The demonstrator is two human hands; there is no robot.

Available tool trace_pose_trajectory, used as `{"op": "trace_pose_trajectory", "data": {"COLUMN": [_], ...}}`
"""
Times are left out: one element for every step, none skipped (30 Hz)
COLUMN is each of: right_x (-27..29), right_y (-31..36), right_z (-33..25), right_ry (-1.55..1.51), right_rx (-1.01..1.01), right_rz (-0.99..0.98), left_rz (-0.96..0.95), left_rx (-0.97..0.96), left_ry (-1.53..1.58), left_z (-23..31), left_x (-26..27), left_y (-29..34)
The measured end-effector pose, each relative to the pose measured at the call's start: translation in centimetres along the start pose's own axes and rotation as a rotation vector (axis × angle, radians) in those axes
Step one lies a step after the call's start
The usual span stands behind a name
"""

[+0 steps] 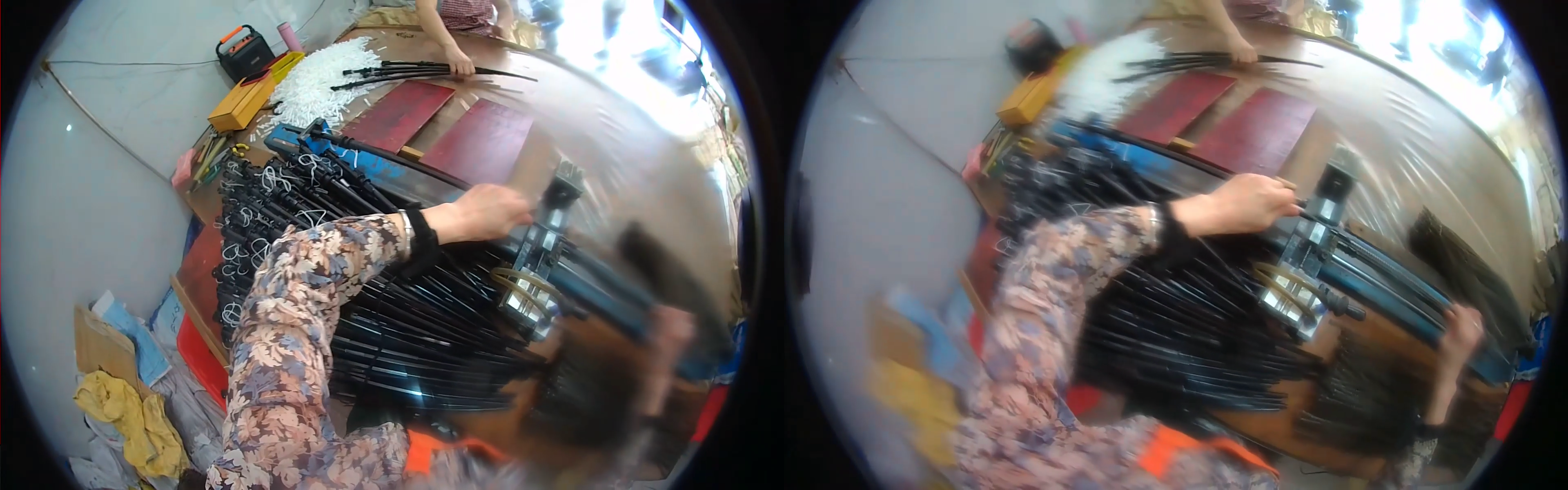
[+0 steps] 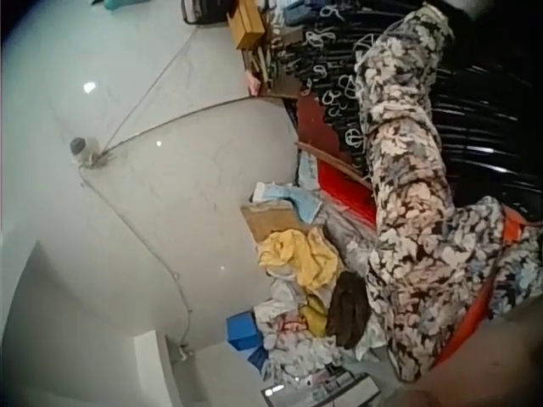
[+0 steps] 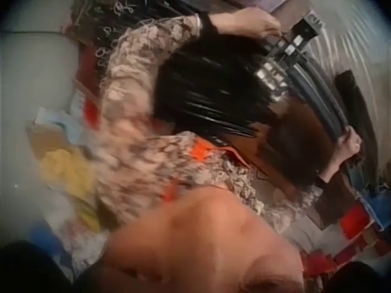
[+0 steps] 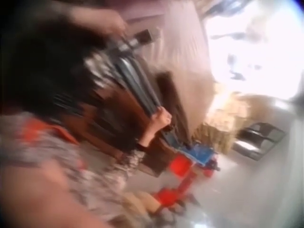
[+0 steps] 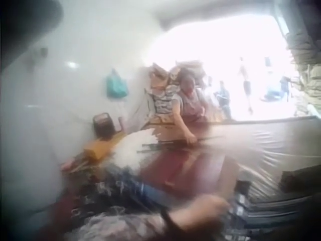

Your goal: The recorder sorts and aligns thin black metal rods using a manual alignment machine at a workbench.

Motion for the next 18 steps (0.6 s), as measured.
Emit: {"op": "trace_pose_trajectory", "data": {"right_x": [-0.3,-0.7,-0.5,0.6,1.2,1.9,3.3,3.3,3.5,3.1,2.5,1.9,1.5,1.0,0.7,0.1,-0.2,-0.7], "right_y": [0.3,0.5,1.1,0.4,-0.6,-0.8,-0.6,0.0,0.8,1.4,2.0,2.1,2.1,2.1,2.0,2.0,1.9,1.9], "right_z": [0.7,0.2,-0.4,-3.2,-7.3,-11.2,-14.8,-16.9,-18.5,-19.2,-19.6,-19.6,-19.5,-19.4,-19.2,-18.9,-18.9,-19.1], "right_ry": [0.016,0.074,0.138,0.101,0.058,0.05,0.06,0.043,0.024,-0.021,-0.07,-0.12,-0.113,-0.146,-0.175,-0.199,-0.188,-0.213], "right_rx": [-0.022,0.089,0.198,0.195,0.187,0.224,0.258,0.288,0.32,0.297,0.274,0.252,0.23,0.214,0.198,0.179,0.162,0.166], "right_rz": [-0.009,0.028,0.065,0.102,0.137,0.17,0.203,0.169,0.14,0.107,0.076,0.073,0.072,0.061,0.049,0.026,0.024,-0.004], "left_rz": [0.025,0.013,-0.004,-0.023,-0.003,0.007,0.017,0.042,0.035,-0.002,0.004,-0.006,-0.012,-0.024,-0.025,-0.025,-0.033,-0.039], "left_rx": [-0.026,-0.047,-0.018,0.011,0.019,0.029,0.032,0.032,0.041,0.094,0.083,0.095,0.104,0.089,0.104,0.122,0.106,0.11], "left_ry": [0.029,0.053,0.011,-0.026,-0.068,-0.068,-0.071,-0.102,-0.113,-0.153,-0.133,-0.131,-0.128,-0.122,-0.126,-0.131,-0.119,-0.13], "left_z": [0.1,0.0,0.0,-0.1,-0.3,-0.6,-0.4,-0.2,0.0,-0.6,-0.3,-0.3,-0.2,-0.1,-0.3,-0.5,-0.4,-0.4], "left_x": [0.1,-0.2,0.3,0.7,1.1,1.3,1.7,2.1,2.3,2.0,2.1,2.2,2.2,2.1,1.9,1.8,1.6,1.6], "left_y": [-0.1,-0.1,0.1,0.6,1.1,1.5,1.5,1.5,1.2,1.1,1.0,0.9,0.8,0.8,0.7,0.7,0.7,0.7]}}
Point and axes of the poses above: each hand's wrist, its own y-axis away from the middle knuckle, its own x-axis out of the back of the hand, z = x × y, the point moved 10 cm from there along -y, towards the middle knuckle
